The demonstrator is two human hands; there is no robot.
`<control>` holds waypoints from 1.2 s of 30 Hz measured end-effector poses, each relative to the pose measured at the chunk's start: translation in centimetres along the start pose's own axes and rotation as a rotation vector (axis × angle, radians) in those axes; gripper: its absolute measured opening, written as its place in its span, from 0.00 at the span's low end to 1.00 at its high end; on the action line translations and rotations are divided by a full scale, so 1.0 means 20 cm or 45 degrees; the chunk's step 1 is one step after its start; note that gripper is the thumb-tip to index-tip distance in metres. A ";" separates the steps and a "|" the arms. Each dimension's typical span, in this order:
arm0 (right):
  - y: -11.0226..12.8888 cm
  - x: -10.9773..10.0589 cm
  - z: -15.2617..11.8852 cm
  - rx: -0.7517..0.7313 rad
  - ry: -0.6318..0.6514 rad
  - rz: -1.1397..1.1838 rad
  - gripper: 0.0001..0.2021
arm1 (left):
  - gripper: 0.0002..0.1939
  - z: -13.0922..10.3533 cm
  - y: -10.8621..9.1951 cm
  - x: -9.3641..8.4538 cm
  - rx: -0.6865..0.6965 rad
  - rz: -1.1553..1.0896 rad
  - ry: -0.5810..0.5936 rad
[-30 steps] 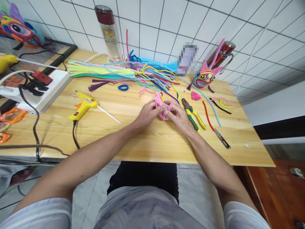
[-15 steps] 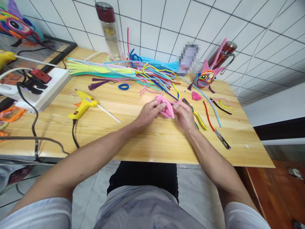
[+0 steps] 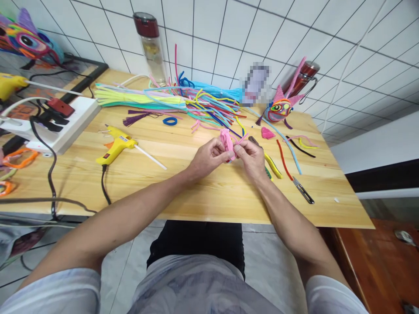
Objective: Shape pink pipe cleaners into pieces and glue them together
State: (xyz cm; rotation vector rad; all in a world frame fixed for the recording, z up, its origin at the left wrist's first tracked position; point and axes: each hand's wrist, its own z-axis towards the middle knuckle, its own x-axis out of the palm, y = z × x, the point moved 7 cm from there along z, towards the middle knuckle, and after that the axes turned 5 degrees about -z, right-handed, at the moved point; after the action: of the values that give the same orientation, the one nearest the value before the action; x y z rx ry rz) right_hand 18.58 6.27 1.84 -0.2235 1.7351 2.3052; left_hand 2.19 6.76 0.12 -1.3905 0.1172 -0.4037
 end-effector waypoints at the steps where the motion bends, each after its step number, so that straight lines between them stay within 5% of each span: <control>1: 0.00 0.01 0.00 -0.001 0.041 -0.002 0.21 | 0.18 0.00 0.01 0.01 -0.030 -0.019 0.034; 6: -0.01 0.04 -0.02 -0.032 0.141 -0.005 0.18 | 0.13 0.04 0.08 -0.03 -0.138 -0.139 -0.002; 13: 0.00 -0.14 -0.02 -0.086 -0.345 -0.055 0.24 | 0.17 0.08 0.15 -0.05 -0.289 -0.459 -0.094; 17: -0.05 -0.08 0.02 0.032 -0.130 0.130 0.29 | 0.20 0.07 0.15 -0.02 -0.304 -0.508 -0.037; 22: -0.07 -0.03 0.03 0.111 0.004 0.193 0.19 | 0.14 0.07 0.16 -0.06 -0.288 -0.368 -0.087; 26: -0.08 -0.05 0.02 0.091 -0.043 0.068 0.15 | 0.15 0.06 0.02 -0.16 0.092 0.109 -0.348; 29: -0.06 -0.06 0.00 0.003 -0.121 -0.182 0.13 | 0.19 0.02 -0.10 -0.16 0.351 0.447 -0.429; 36: 0.10 -0.03 -0.03 -0.346 -0.141 -0.569 0.08 | 0.30 0.02 0.00 -0.05 0.050 0.253 -0.150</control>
State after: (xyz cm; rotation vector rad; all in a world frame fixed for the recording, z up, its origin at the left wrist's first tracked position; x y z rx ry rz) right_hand 18.62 5.03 3.71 -0.4704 1.1696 2.1570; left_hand 1.28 7.45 0.07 -1.3468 0.1491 -0.1576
